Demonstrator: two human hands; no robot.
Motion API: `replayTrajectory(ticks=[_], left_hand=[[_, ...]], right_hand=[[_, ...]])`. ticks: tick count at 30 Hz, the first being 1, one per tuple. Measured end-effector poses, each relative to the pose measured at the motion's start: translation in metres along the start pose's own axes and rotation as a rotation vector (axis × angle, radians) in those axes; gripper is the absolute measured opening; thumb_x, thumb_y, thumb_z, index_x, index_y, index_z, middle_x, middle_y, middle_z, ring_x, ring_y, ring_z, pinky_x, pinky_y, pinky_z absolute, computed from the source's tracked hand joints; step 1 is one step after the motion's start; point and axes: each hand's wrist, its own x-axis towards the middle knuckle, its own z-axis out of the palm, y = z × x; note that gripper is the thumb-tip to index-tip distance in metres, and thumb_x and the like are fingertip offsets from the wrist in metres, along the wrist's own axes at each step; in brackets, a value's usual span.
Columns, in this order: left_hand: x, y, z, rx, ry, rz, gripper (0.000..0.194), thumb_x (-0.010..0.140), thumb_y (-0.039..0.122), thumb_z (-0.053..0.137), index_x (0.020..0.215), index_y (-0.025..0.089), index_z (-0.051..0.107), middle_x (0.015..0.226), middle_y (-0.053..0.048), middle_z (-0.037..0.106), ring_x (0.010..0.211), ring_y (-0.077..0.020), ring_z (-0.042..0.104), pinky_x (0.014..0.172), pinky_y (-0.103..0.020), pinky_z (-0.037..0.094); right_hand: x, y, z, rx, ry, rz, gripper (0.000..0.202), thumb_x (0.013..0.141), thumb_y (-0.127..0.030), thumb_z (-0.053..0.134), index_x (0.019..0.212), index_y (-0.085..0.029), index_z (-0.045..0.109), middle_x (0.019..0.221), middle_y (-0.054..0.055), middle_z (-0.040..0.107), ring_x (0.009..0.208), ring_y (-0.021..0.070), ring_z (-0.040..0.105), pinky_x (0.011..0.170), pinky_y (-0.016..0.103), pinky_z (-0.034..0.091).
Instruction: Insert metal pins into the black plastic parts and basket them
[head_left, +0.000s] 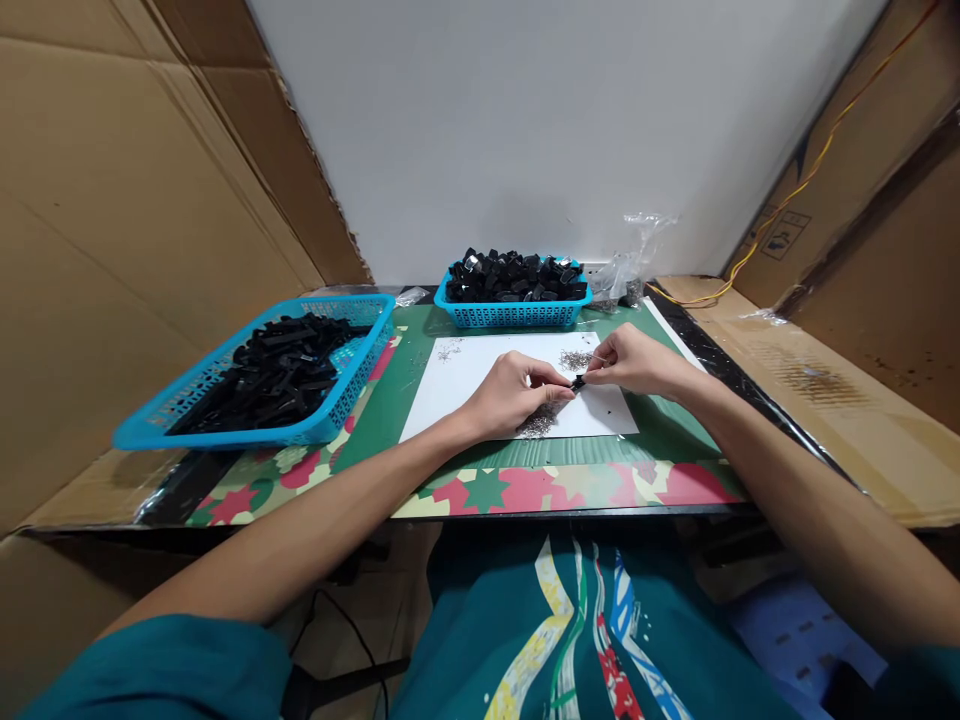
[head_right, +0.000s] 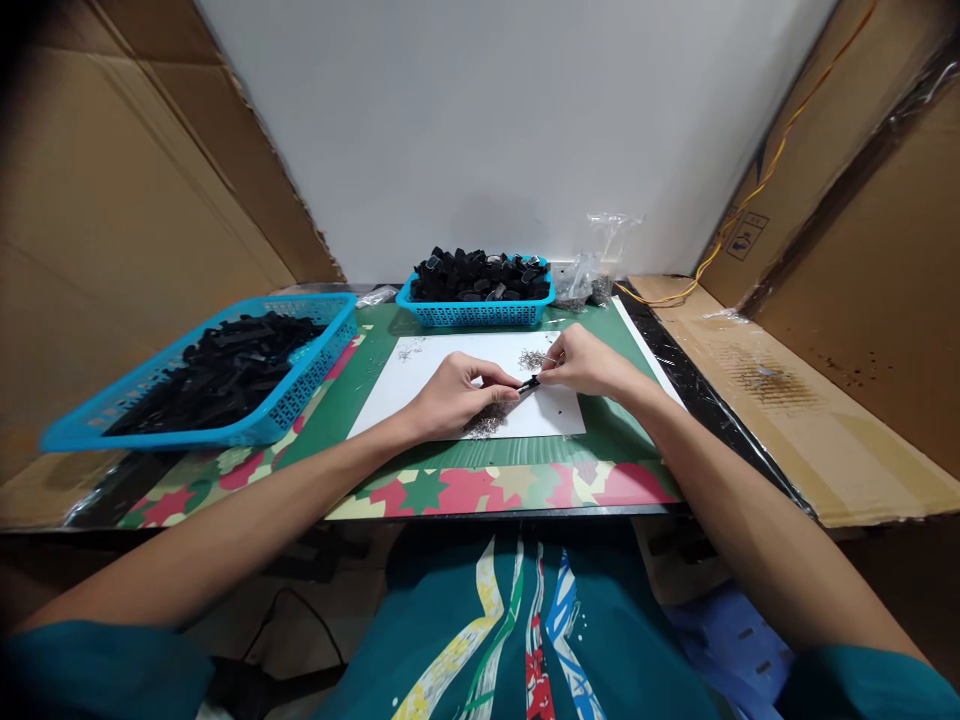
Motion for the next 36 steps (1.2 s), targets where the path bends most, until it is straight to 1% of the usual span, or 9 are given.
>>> replayTrajectory(ticks=[5, 8, 11, 14, 16, 18, 22, 28, 36], left_hand=[[-0.001, -0.001, 0.001, 0.007, 0.007, 0.000, 0.018, 0.085, 0.029, 0.079, 0.094, 0.016, 0.086, 0.085, -0.009, 0.082, 0.077, -0.0189, 0.070, 0.067, -0.029, 0.049], [0.000, -0.002, 0.000, 0.012, 0.021, 0.015, 0.017, 0.088, 0.029, 0.076, 0.093, 0.016, 0.086, 0.083, -0.008, 0.081, 0.076, -0.0177, 0.068, 0.068, -0.029, 0.049], [0.000, -0.002, 0.000, 0.021, 0.029, 0.026, 0.017, 0.089, 0.028, 0.074, 0.092, 0.015, 0.086, 0.083, -0.008, 0.081, 0.074, -0.0169, 0.067, 0.069, -0.029, 0.048], [0.000, -0.003, -0.002, 0.006, 0.025, 0.011, 0.017, 0.089, 0.027, 0.074, 0.091, 0.015, 0.085, 0.083, -0.008, 0.080, 0.073, -0.0167, 0.066, 0.067, -0.029, 0.048], [0.000, -0.003, -0.002, -0.005, 0.027, 0.002, 0.017, 0.089, 0.028, 0.074, 0.091, 0.015, 0.085, 0.082, -0.008, 0.080, 0.072, -0.0166, 0.066, 0.066, -0.029, 0.047], [0.000, -0.003, -0.003, -0.014, 0.031, 0.003, 0.017, 0.089, 0.027, 0.073, 0.091, 0.015, 0.085, 0.083, -0.008, 0.080, 0.073, -0.0165, 0.065, 0.067, -0.028, 0.047], [0.001, -0.003, -0.003, -0.035, 0.026, 0.001, 0.016, 0.090, 0.024, 0.071, 0.092, 0.014, 0.084, 0.082, -0.007, 0.079, 0.074, -0.0160, 0.065, 0.069, -0.028, 0.048], [0.002, -0.008, -0.004, -0.023, 0.021, 0.014, 0.016, 0.090, 0.024, 0.071, 0.091, 0.014, 0.084, 0.083, -0.007, 0.080, 0.076, -0.0164, 0.066, 0.070, -0.028, 0.048], [0.002, -0.007, -0.004, -0.050, 0.017, -0.005, 0.016, 0.089, 0.024, 0.071, 0.091, 0.014, 0.084, 0.082, -0.008, 0.079, 0.075, -0.0163, 0.067, 0.070, -0.028, 0.049]], right_hand=[[0.000, 0.010, -0.010, 0.073, -0.101, -0.017, 0.023, 0.086, -0.036, 0.073, 0.080, -0.014, 0.079, 0.054, -0.004, 0.042, 0.048, 0.0096, 0.033, 0.045, 0.027, 0.026], [0.001, 0.015, -0.015, 0.057, -0.012, -0.068, 0.030, 0.095, -0.034, 0.061, 0.085, -0.015, 0.081, 0.053, -0.003, 0.043, 0.049, 0.0111, 0.038, 0.047, 0.027, 0.030], [0.003, 0.018, -0.019, 0.044, 0.116, -0.177, 0.034, 0.099, -0.033, 0.054, 0.092, -0.017, 0.083, 0.062, 0.002, 0.059, 0.059, 0.0149, 0.054, 0.057, 0.029, 0.042], [0.005, 0.021, -0.017, 0.078, 0.240, -0.302, 0.033, 0.097, -0.041, 0.061, 0.093, -0.018, 0.084, 0.092, 0.010, 0.077, 0.084, 0.0219, 0.069, 0.074, 0.034, 0.054], [0.006, 0.022, -0.013, 0.194, 0.270, -0.275, 0.036, 0.091, -0.050, 0.070, 0.090, -0.016, 0.083, 0.092, 0.012, 0.080, 0.086, 0.0244, 0.073, 0.078, 0.039, 0.059], [0.006, 0.021, -0.009, 0.354, 0.250, -0.173, 0.041, 0.081, -0.055, 0.080, 0.085, -0.014, 0.081, 0.081, 0.013, 0.078, 0.077, 0.0247, 0.075, 0.076, 0.041, 0.064], [0.004, 0.017, -0.001, 0.533, 0.188, -0.053, 0.044, 0.070, -0.055, 0.091, 0.077, -0.014, 0.075, 0.074, 0.012, 0.076, 0.070, 0.0240, 0.077, 0.074, 0.040, 0.069], [0.009, 0.022, 0.007, 0.549, 0.110, -0.076, 0.038, 0.075, -0.051, 0.088, 0.078, -0.017, 0.072, 0.079, 0.011, 0.078, 0.073, 0.0229, 0.078, 0.073, 0.038, 0.071], [0.009, 0.020, 0.006, 0.543, 0.129, -0.077, 0.039, 0.077, -0.052, 0.087, 0.077, -0.016, 0.071, 0.078, 0.012, 0.078, 0.073, 0.0227, 0.078, 0.073, 0.037, 0.071]])
